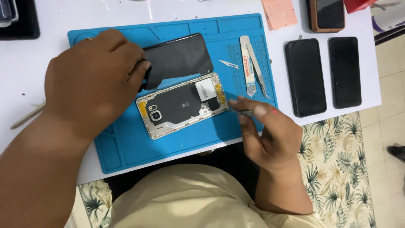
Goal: Fastening internal screws and applying adhesive to the frame before closing the back cover of a smartphone.
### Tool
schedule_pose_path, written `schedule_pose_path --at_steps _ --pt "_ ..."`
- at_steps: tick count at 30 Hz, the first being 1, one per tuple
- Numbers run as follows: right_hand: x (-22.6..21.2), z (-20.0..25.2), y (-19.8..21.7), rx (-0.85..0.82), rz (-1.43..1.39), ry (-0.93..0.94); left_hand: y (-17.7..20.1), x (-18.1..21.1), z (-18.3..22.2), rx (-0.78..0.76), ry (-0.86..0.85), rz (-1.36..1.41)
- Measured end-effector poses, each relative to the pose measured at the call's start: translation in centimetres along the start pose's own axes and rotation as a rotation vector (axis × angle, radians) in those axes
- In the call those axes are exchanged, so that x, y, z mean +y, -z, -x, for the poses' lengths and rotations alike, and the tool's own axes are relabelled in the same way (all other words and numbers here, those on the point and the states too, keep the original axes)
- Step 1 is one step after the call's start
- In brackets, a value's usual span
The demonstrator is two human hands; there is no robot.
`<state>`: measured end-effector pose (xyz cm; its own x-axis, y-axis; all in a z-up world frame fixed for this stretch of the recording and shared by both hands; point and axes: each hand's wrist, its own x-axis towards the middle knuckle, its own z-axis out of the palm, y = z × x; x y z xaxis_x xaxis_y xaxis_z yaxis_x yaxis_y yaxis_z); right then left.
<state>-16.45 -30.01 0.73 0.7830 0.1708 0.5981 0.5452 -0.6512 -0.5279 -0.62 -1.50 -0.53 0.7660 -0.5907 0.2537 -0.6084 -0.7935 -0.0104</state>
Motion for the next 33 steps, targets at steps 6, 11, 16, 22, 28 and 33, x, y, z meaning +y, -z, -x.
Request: schedule_pose_path --at_steps 6,11,16,22,28,33 --pt "1.2 0.3 -0.2 0.054 0.076 0.051 0.1 0.1 -0.1 -0.023 0.015 0.035" --pt "2.1 -0.4 0.1 0.056 -0.097 -0.105 0.1 0.2 -0.3 -0.027 0.02 0.051" --pt "3.8 -5.1 2.3 -0.066 0.272 -0.615 -0.2 0.4 -0.5 -0.06 0.016 0.093" --pt "8.4 -7.4 1.9 -0.272 0.578 -0.46 -0.4 0.5 -0.6 -0.093 -0.004 0.197" --pt "8.0 -8.1 2.0 -0.316 0.651 -0.554 -0.3 0.8 -0.5 -0.087 -0.037 0.248" --pt "9.4 -10.9 3.0 -0.243 0.717 -0.447 -0.4 0.7 -0.4 -0.101 -0.028 0.214"
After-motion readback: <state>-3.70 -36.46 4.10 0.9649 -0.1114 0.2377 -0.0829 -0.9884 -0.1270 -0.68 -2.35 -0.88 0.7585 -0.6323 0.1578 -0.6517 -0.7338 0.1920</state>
